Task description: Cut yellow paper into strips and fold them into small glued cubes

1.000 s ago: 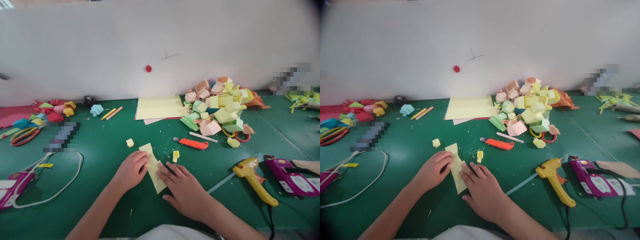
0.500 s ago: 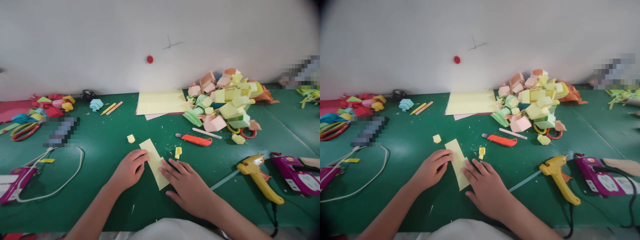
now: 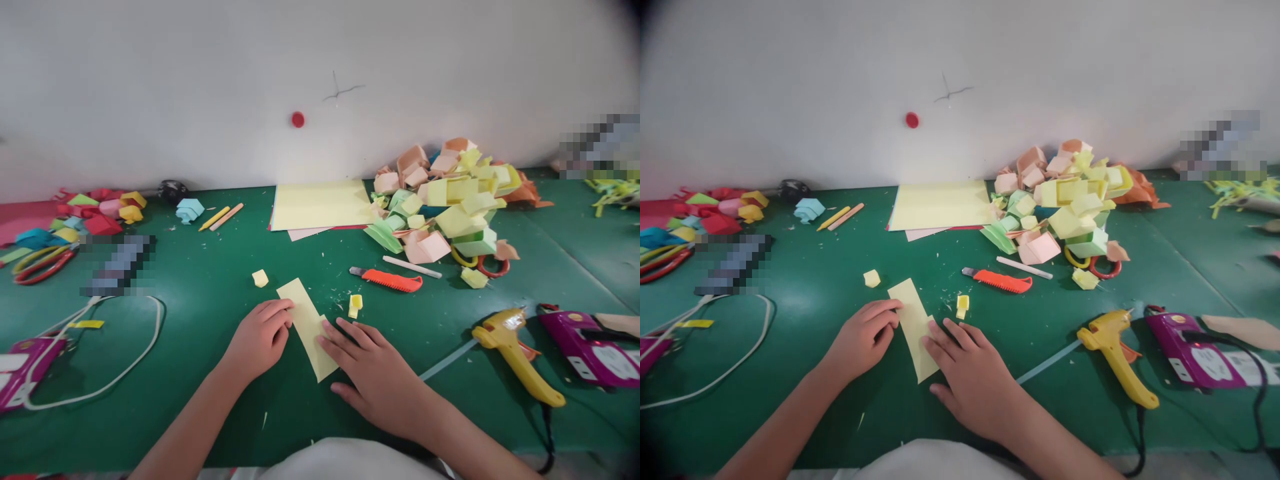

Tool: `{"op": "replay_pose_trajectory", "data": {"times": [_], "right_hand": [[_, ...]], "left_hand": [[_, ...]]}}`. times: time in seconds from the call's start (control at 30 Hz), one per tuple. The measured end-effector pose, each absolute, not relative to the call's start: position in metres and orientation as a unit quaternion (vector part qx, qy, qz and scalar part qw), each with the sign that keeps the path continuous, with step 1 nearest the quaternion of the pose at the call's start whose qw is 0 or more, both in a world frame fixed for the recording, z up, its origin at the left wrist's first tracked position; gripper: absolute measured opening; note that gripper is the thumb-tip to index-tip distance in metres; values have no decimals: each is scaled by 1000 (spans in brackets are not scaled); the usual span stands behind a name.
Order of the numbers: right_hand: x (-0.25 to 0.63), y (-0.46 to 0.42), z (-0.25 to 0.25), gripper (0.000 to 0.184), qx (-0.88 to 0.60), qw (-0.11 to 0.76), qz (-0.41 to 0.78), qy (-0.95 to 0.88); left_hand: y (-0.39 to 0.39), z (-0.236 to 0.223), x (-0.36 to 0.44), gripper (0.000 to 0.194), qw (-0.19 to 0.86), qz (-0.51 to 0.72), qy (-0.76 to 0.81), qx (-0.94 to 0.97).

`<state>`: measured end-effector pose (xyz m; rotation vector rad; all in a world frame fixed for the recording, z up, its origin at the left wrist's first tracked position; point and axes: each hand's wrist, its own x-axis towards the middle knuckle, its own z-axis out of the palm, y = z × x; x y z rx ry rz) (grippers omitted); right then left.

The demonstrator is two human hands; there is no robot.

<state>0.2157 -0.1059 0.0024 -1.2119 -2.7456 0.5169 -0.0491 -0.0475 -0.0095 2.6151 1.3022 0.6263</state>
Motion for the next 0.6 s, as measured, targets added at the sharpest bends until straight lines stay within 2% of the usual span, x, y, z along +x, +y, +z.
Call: {"op": "replay_pose_trajectory", "data": {"times": [0.6], "right_hand": [[217,-106,1,60,-397,50,176,-899]], "left_hand": [[-47,-7,-49,33,83,187,413,887]]}}
